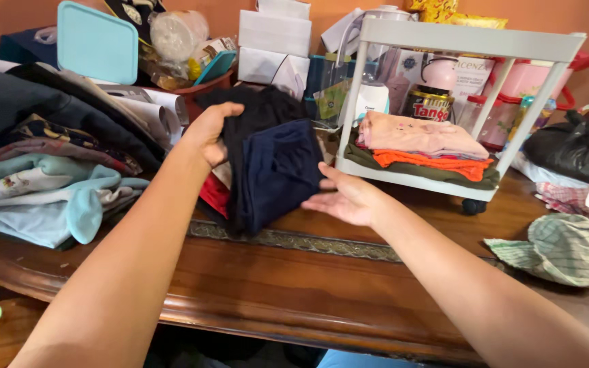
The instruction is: The person assembles a white plastic rolling cart by attaching wheels and vertical poles to a perforated base, then places a second shelf on top. They then fold and stack several pieces of clothing onto the cart's shelves.
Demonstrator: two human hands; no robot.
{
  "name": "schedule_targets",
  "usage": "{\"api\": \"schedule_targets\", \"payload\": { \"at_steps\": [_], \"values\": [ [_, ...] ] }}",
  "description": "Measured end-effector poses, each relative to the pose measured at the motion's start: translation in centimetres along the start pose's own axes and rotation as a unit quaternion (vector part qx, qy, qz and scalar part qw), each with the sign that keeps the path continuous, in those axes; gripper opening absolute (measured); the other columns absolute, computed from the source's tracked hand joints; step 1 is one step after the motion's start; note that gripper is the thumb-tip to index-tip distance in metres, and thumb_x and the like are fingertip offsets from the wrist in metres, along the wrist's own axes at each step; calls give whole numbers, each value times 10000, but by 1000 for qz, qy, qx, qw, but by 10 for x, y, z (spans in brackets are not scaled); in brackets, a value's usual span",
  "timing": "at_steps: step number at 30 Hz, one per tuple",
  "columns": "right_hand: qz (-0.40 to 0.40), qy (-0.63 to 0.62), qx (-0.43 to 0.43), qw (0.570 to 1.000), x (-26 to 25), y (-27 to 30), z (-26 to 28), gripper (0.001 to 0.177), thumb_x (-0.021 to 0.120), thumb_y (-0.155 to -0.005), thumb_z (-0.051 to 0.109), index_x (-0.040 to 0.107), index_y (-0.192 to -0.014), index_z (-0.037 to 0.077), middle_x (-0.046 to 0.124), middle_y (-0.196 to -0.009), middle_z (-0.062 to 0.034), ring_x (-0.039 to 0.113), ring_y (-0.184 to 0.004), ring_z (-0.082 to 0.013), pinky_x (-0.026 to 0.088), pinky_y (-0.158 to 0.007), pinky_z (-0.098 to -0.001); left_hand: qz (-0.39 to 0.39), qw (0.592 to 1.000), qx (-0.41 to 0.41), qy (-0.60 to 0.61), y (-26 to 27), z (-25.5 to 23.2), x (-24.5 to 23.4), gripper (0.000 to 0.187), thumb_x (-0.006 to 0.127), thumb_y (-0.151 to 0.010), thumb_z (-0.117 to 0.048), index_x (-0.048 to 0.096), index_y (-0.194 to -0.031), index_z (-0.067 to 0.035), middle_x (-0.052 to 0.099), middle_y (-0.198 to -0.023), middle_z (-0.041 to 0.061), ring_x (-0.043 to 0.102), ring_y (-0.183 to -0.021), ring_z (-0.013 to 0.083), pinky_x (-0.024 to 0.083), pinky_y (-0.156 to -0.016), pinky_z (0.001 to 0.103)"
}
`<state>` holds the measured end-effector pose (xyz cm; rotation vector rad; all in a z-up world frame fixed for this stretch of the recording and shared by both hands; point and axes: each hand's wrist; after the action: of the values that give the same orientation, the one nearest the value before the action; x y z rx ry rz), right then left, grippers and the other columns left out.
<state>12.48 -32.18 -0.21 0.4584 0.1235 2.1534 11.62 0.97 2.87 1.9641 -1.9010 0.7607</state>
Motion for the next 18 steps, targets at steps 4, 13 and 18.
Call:
{"api": "schedule_targets", "payload": {
  "at_steps": [4,13,18],
  "values": [
    [138,-158,51,976,-6,13,-6,828,510,-951,616,462,-1366,-99,495,-1416,-316,576,-1238,-462,497,-1014,-565,94,995,26,39,16,-1,66,305,574,-1012,-228,655,-1109,50,740,-1006,195,740,-863,321,619,-850,451],
    [266,-235,-151,922,-28,24,-15,327,625,-1038,258,646,-1259,17,702,-1245,-150,687,-1118,-295,556,-1011,-462,149,967,83,191,59,40,137,499,522,-989,-351,631,-1268,48,714,-1238,235,685,-1134,383,546,-1065,496],
    [118,-101,-160,975,-68,52,29,223,671,-955,141,686,-1122,-7,752,-1080,-150,751,-932,-251,623,-899,-408,173,967,34,186,91,45,132,929,465,-845,-720,551,-1386,30,628,-1398,219,621,-1262,375,458,-1115,522]
  ]
}}
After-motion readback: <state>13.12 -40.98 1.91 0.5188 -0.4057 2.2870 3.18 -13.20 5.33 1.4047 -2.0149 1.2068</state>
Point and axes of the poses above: each hand's wrist, its own y-axis away from the middle knuckle, its own x-axis out of the palm, z = x × y
